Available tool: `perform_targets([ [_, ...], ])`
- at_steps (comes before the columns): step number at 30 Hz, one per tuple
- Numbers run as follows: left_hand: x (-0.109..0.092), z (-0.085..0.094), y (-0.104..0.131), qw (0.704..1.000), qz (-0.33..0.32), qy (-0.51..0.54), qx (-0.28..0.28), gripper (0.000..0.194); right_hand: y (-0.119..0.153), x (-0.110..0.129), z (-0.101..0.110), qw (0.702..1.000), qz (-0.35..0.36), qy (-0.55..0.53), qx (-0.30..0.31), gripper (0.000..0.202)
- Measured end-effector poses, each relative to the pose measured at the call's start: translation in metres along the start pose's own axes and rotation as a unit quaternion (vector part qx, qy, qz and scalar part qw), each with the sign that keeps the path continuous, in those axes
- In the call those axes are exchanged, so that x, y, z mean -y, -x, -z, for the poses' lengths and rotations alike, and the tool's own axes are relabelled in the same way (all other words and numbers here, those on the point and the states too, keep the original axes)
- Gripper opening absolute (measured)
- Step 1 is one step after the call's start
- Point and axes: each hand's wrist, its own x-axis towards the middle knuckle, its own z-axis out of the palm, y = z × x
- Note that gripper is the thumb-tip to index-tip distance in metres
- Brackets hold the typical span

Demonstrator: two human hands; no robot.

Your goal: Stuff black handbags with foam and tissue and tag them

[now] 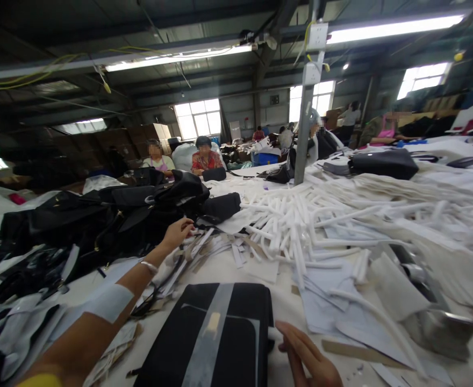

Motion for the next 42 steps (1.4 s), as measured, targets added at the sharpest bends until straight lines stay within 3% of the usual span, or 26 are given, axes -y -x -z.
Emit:
perform_targets([
  [4, -0.039, 0.036, 0.041, 0.995, -0.082, 0.063, 0.014, 0.036, -0.038, 0.040, 0.010, 0.996, -0.003, 0.032, -0.079, 0.029],
  [8, -0.095, 0.061, 0.101, 0.980, -0.152, 0.072, 0.102, 0.037, -0.086, 0.088, 0.015, 0.993, 0.076, 0.032, -0.086, 0.044],
  [10, -0.126, 0.070, 0.134, 0.971, -0.178, 0.063, 0.148, 0.033, -0.101, 0.109, 0.014, 0.992, 0.099, 0.036, -0.074, 0.057],
  [12, -0.154, 0.079, 0.166, 0.953, -0.239, 0.022, 0.183, 0.026, -0.105, 0.125, 0.013, 0.993, 0.105, 0.017, -0.046, 0.055],
  [16, -0.186, 0.091, 0.212, 0.926, -0.318, -0.047, 0.199, 0.021, -0.082, 0.148, 0.019, 0.992, -0.009, -0.115, 0.057, 0.030],
  [20, -0.183, 0.088, 0.237, 0.924, -0.316, -0.036, 0.212, 0.017, -0.039, 0.164, 0.032, 0.939, -0.159, -0.265, 0.151, 0.034],
  [23, -0.164, 0.078, 0.252, 0.944, -0.263, 0.019, 0.196, 0.017, -0.003, 0.171, 0.038, 0.852, -0.260, -0.400, 0.217, 0.043],
  [26, -0.140, 0.068, 0.270, 0.968, -0.180, 0.064, 0.160, 0.023, 0.035, 0.172, 0.042, 0.763, -0.340, -0.494, 0.242, 0.039],
  [28, -0.125, 0.064, 0.284, 0.970, -0.147, 0.063, 0.184, 0.020, 0.057, 0.169, 0.044, 0.724, -0.378, -0.523, 0.244, 0.034],
  [30, -0.114, 0.060, 0.298, 0.961, -0.142, 0.024, 0.236, 0.017, 0.076, 0.165, 0.045, 0.709, -0.404, -0.523, 0.244, 0.032],
  [35, -0.097, 0.046, 0.323, 0.929, -0.177, -0.046, 0.321, 0.025, 0.112, 0.153, 0.041, 0.724, -0.435, -0.462, 0.272, 0.040],
  [42, -0.097, 0.029, 0.324, 0.913, -0.188, -0.062, 0.356, 0.034, 0.127, 0.151, 0.019, 0.689, -0.464, -0.448, 0.329, 0.050],
])
